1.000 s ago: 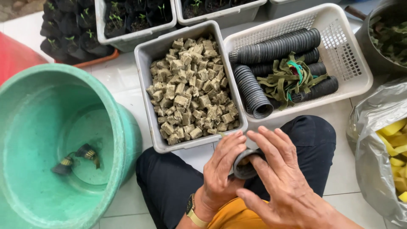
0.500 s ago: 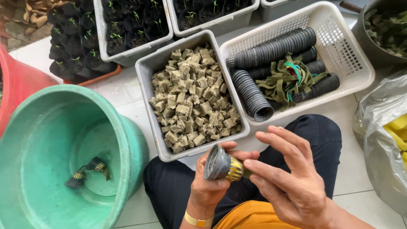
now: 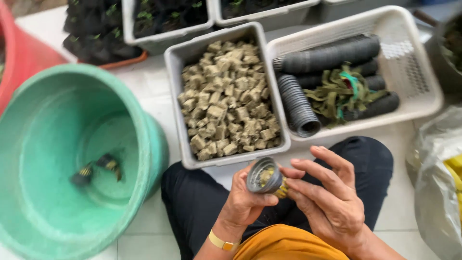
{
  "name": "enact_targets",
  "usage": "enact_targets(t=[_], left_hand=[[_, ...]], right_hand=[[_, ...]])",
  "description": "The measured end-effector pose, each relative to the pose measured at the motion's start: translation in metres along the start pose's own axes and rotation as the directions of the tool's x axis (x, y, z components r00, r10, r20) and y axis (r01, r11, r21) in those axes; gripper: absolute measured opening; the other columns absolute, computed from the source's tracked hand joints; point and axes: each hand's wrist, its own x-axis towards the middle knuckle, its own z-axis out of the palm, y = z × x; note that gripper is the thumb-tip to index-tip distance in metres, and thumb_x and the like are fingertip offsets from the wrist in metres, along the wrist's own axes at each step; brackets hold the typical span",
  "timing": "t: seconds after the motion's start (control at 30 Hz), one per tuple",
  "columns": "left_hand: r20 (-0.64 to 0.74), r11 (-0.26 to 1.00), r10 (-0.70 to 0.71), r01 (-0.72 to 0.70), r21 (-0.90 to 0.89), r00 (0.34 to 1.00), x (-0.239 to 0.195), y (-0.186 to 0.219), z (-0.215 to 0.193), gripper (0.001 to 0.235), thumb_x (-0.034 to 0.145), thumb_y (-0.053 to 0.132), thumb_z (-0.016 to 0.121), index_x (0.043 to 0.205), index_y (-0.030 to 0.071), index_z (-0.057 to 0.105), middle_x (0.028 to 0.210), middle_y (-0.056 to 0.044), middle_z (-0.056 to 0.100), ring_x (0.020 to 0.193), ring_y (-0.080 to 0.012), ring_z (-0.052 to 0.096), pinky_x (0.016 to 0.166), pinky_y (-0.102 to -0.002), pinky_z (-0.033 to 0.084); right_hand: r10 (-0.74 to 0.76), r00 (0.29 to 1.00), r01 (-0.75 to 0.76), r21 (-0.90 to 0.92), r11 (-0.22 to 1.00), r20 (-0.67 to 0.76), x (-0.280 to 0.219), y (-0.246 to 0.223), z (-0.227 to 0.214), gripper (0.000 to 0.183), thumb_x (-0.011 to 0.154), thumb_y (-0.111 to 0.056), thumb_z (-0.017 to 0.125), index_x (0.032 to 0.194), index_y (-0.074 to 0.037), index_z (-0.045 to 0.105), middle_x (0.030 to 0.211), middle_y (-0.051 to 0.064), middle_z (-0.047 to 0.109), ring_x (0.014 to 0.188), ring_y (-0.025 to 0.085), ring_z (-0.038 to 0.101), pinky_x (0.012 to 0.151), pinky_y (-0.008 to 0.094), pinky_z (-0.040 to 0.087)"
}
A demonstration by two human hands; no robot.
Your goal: The person sits on the floor and wraps small plant cuttings with yellow foam and a green strip, then places them into black plastic tubes. They repeat this process with multiple cuttings, handling the materials by hand.
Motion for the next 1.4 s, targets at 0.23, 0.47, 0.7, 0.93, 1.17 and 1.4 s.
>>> enact_targets(t=[0.23,0.47,0.7,0.93,1.17,1.4], left_hand=[[-0.124,0.950,0.253,-0.222,0.218,0.960,-0.039,0.049,-0.018,0.042,0.084,-0.001,0.080,0.123,-0.005,0.067,0.123,-0.024,0.072,0.118,-0.0322,0.070,0.110,-0.046,0.053],[-0.025,0.011,0.917,0.037,0.999,0.397,-0.075,0.152,-0.067,0.035,0.088,0.005,0.087,0.119,0.001,0.071,0.116,-0.008,0.070,0.104,-0.0157,0.066,0.099,-0.031,0.054],[0.254,-0.463,0.802,0.293,0.837,0.540,-0.021,0.074,-0.072,0.036,0.092,0.013,0.073,0.126,0.001,0.068,0.149,-0.029,0.047,0.144,-0.0422,0.048,0.124,-0.050,0.041],[0.012,-0.472,0.404,0.198,0.859,0.915,0.037,-0.025,-0.123,0.072,0.082,0.039,0.079,0.138,0.001,0.055,0.155,-0.037,0.032,0.149,-0.0515,0.017,0.115,-0.067,0.013],[-0.242,-0.576,0.198,0.312,0.755,0.950,0.039,-0.024,-0.107,0.101,0.072,0.040,0.081,0.157,0.015,0.033,0.164,-0.027,0.019,0.149,-0.0468,0.004,0.117,-0.064,0.000],[0.036,-0.315,0.413,0.106,0.943,0.910,0.042,-0.025,-0.074,0.061,0.081,0.024,0.076,0.135,0.000,0.058,0.158,-0.030,0.031,0.151,-0.0480,0.018,0.118,-0.057,0.018]], right_hand=[[-0.173,0.983,0.168,0.081,0.982,0.056,-0.007,-0.002,0.028,0.023,0.076,-0.015,0.080,0.095,-0.006,0.072,0.131,0.015,0.062,0.134,0.039,0.048,0.113,0.052,0.039],[0.112,0.993,-0.104,-0.147,0.984,0.046,-0.022,0.059,0.020,0.019,0.072,-0.010,0.080,0.087,-0.001,0.072,0.130,0.020,0.062,0.130,0.044,0.052,0.105,0.051,0.043],[0.280,0.949,-0.313,-0.377,0.872,-0.142,-0.012,0.170,-0.014,0.016,0.084,-0.004,0.073,0.100,-0.003,0.077,0.124,0.015,0.068,0.115,0.037,0.060,0.099,0.045,0.050],[0.366,0.921,-0.389,-0.337,0.857,-0.132,0.004,0.220,-0.004,0.017,0.084,-0.010,0.073,0.100,-0.008,0.078,0.112,0.010,0.074,0.105,0.032,0.065,0.094,0.042,0.051],[0.526,0.844,-0.527,-0.354,0.773,-0.109,0.013,0.239,0.032,0.026,0.082,-0.029,0.079,0.097,-0.008,0.080,0.092,0.014,0.073,0.095,0.034,0.067,0.084,0.045,0.052],[0.774,0.630,-0.748,0.221,0.625,-0.059,0.023,0.233,0.036,0.017,0.087,-0.017,0.082,0.096,-0.002,0.081,0.083,0.010,0.073,0.065,0.017,0.063,0.064,0.035,0.049]])
